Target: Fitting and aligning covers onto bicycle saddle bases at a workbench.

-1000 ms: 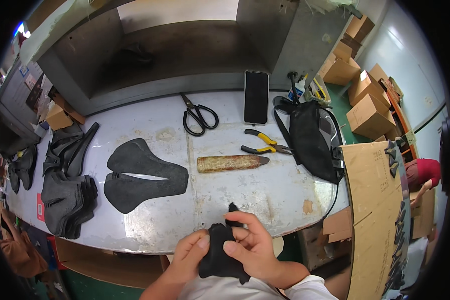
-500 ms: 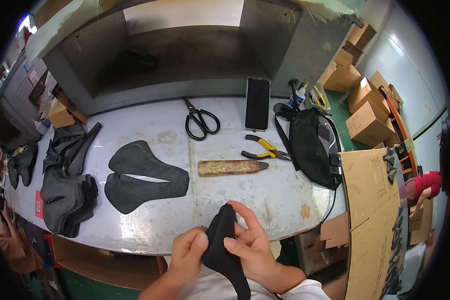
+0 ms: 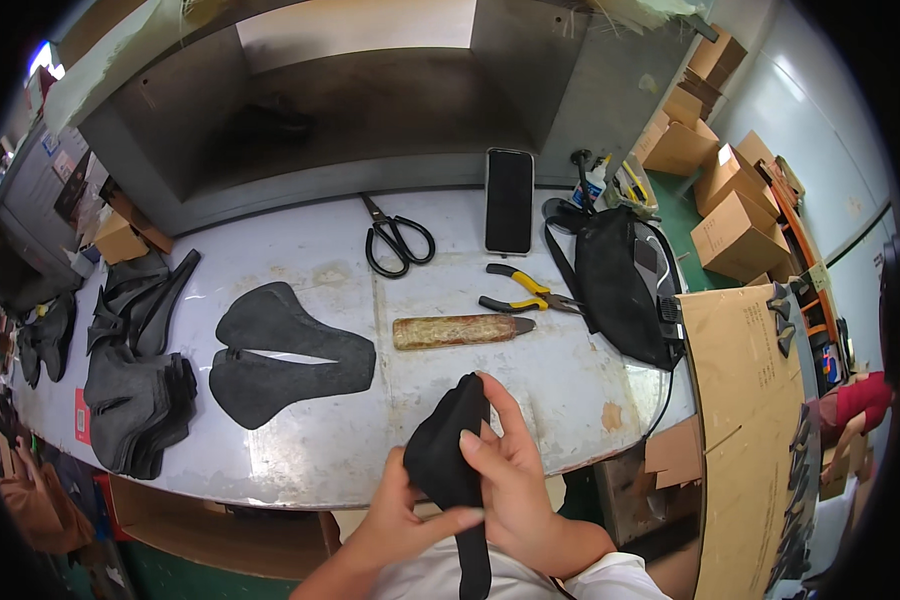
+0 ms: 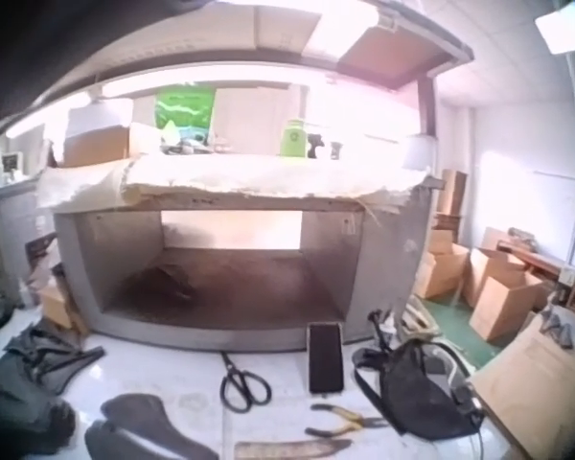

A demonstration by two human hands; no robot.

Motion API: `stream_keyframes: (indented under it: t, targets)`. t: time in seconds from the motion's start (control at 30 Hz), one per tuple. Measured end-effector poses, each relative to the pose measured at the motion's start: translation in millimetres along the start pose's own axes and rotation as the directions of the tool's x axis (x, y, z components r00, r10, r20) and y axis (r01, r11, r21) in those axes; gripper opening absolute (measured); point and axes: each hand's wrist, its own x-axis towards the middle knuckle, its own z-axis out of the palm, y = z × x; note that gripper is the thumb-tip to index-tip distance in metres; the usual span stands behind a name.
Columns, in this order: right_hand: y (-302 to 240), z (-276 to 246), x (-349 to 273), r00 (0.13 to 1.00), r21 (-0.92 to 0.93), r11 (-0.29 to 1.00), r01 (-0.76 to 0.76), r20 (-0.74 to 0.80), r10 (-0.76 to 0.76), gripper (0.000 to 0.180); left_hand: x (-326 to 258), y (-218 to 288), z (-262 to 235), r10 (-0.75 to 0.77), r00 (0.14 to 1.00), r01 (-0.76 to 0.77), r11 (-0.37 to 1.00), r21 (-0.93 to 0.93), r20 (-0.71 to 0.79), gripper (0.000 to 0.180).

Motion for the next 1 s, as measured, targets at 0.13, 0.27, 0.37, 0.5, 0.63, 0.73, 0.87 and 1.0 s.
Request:
stream_keyframes:
  t: [0.13,0.27,0.37,0.5,0.63,0.73,0.87,1.0]
  targets:
    - [2,-2,-1,0.997,0.083,0.994,-0.073,0.011,0.073,0.061,-4,4,-1,0.11,0.993,-0.112,0.992,0.055,0.042,0.044]
    - [6,-3,-1,0.995,0.096,0.991,-0.095,0.021,0.093,0.061,3,4,-25,0.055,0.998,-0.05,0.964,0.262,-0.013,0.016]
    - [-9,-4,-3,0.992,0.079,0.99,-0.119,0.039,0.116,0.052,0,13,-24,0.23,0.973,-0.231,0.935,0.27,0.036,0.025]
    - [-30,-31,4,0.873,0.448,0.862,-0.238,0.488,-0.013,0.077,1,-12,-22,0.1,0.95,-0.115,0.993,-0.032,-0.294,0.036]
    - [-35,-41,14,0.792,0.468,0.827,-0.31,0.609,-0.048,0.077,-7,-18,-24,-0.596,0.795,0.604,0.76,-0.239,0.113,0.041]
    - [-25,-44,21,0.847,0.463,0.832,-0.306,0.531,0.015,0.071,-12,-28,-30,-0.346,0.83,0.497,0.813,-0.302,0.437,0.048]
    - [5,-33,3,0.948,0.217,0.973,-0.078,0.318,0.005,0.094,-12,-15,-25,-0.226,0.95,0.288,0.903,-0.32,0.216,0.05]
    - [37,-62,-21,0.765,-0.684,0.399,0.611,0.64,-0.075,0.072,-4,4,-28,-0.022,0.992,0.01,0.996,-0.094,-0.127,0.048]
